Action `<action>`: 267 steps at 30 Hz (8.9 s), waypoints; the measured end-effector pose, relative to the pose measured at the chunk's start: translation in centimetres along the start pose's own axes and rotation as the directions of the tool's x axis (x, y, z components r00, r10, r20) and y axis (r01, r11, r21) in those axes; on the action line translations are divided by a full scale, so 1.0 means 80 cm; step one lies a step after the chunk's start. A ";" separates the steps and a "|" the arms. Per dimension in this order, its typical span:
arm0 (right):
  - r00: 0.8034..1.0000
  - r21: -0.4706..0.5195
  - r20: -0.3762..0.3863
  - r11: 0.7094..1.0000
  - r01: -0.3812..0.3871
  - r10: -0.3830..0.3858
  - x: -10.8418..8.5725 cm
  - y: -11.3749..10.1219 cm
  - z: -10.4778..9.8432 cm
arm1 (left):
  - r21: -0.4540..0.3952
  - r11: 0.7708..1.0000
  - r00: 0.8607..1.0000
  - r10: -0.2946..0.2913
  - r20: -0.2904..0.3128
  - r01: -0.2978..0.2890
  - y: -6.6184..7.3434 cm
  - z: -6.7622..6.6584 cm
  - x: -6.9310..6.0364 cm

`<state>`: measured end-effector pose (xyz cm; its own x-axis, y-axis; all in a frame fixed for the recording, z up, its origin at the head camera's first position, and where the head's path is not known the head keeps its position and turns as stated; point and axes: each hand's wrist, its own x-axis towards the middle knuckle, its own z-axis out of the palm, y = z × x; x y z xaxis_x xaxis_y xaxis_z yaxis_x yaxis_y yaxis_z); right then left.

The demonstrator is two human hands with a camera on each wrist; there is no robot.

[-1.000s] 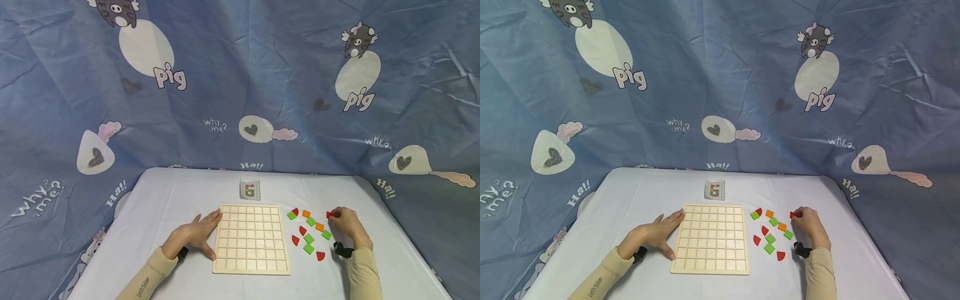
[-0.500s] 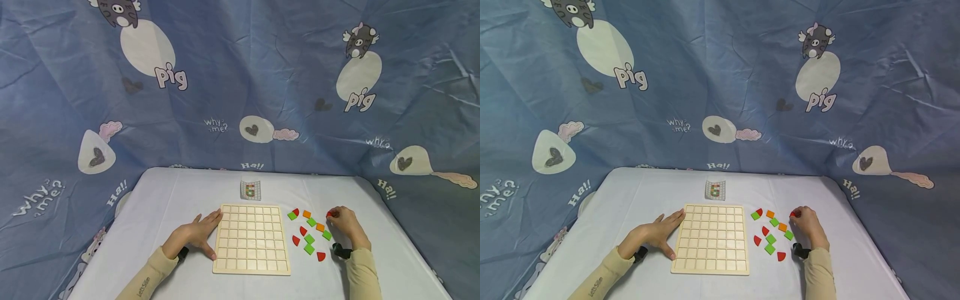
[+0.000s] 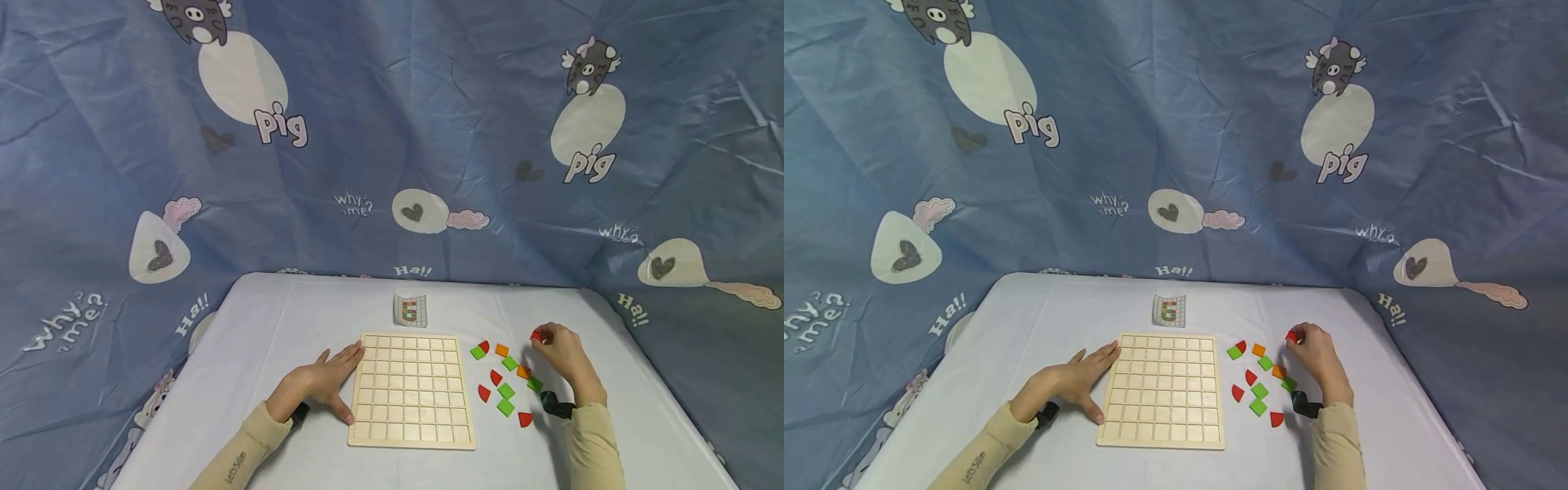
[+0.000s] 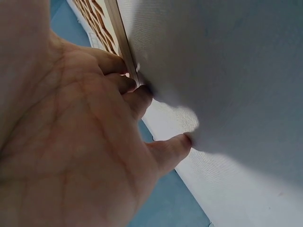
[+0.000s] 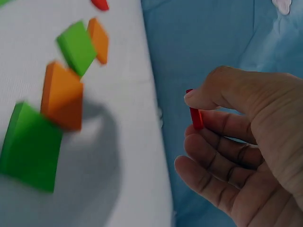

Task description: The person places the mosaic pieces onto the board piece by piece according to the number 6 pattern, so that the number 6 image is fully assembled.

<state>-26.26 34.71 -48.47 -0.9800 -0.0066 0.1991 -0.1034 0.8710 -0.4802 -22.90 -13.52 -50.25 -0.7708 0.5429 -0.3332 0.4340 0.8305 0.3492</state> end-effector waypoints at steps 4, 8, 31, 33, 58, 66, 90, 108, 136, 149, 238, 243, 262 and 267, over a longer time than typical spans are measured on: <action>0.998 0.011 -0.032 0.999 0.053 -0.053 0.001 -0.020 0.002 | 0.006 1.000 1.000 -0.008 -0.003 0.008 0.000 0.001 0.000; 0.993 0.010 -0.049 0.994 0.112 -0.111 0.004 -0.037 0.010 | 0.013 1.000 1.000 -0.011 -0.003 0.011 0.000 0.001 0.000; 0.938 0.095 0.116 0.944 0.317 -0.327 -0.001 -0.153 0.084 | 0.033 0.999 1.000 -0.015 -0.008 0.015 0.006 -0.002 -0.004; 0.937 0.100 0.137 0.945 0.311 -0.322 -0.001 -0.159 0.090 | 0.037 0.999 1.000 -0.014 -0.007 0.014 0.006 -0.002 -0.004; 0.879 0.059 0.278 0.920 0.387 -0.387 -0.005 -0.184 0.142 | 0.070 0.997 0.999 -0.016 -0.032 0.018 0.003 0.004 0.000; 0.885 0.067 0.276 0.926 0.370 -0.374 -0.005 -0.187 0.144 | 0.038 0.999 0.998 -0.016 -0.058 0.018 0.008 0.005 -0.003; 0.888 0.119 0.201 0.910 0.396 -0.413 -0.004 -0.186 0.157 | 0.069 0.997 0.998 -0.025 -0.062 0.029 0.011 0.003 -0.004; 0.909 0.099 0.203 0.931 0.352 -0.365 -0.006 -0.192 0.156 | 0.070 0.997 0.998 -0.029 -0.060 0.033 0.011 0.002 -0.003; 0.944 0.177 0.246 0.968 0.179 -0.220 0.008 -0.137 0.068 | 0.071 0.997 0.999 -0.036 -0.035 0.038 0.011 0.002 -0.003; 0.959 0.177 0.257 0.981 0.073 -0.118 0.013 -0.094 0.037 | 0.062 0.997 0.998 -0.031 -0.053 0.035 0.009 0.005 -0.003; 0.987 0.069 0.095 0.990 0.126 -0.133 0.021 -0.096 0.047 | 0.069 0.997 0.999 -0.039 -0.038 0.042 0.008 0.004 -0.002; 0.975 0.088 0.098 0.978 0.190 -0.198 0.018 -0.118 0.056 | 0.075 0.996 0.999 -0.039 -0.037 0.042 0.008 0.005 -0.003; 0.885 0.134 0.275 0.927 0.352 -0.376 0.007 -0.185 0.125 | 0.033 0.999 0.999 -0.012 -0.035 0.014 0.009 0.003 -0.003; 0.856 0.122 0.284 0.902 0.415 -0.432 0.006 -0.196 0.138 | 0.034 0.999 0.999 -0.009 -0.032 0.010 0.008 0.002 -0.003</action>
<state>-27.00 15.67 -50.27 -0.8425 -0.5212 0.1357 -0.5204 0.7228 -0.4548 -22.40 -13.11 -50.07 -0.7890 0.5316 -0.3080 0.4423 0.8394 0.3158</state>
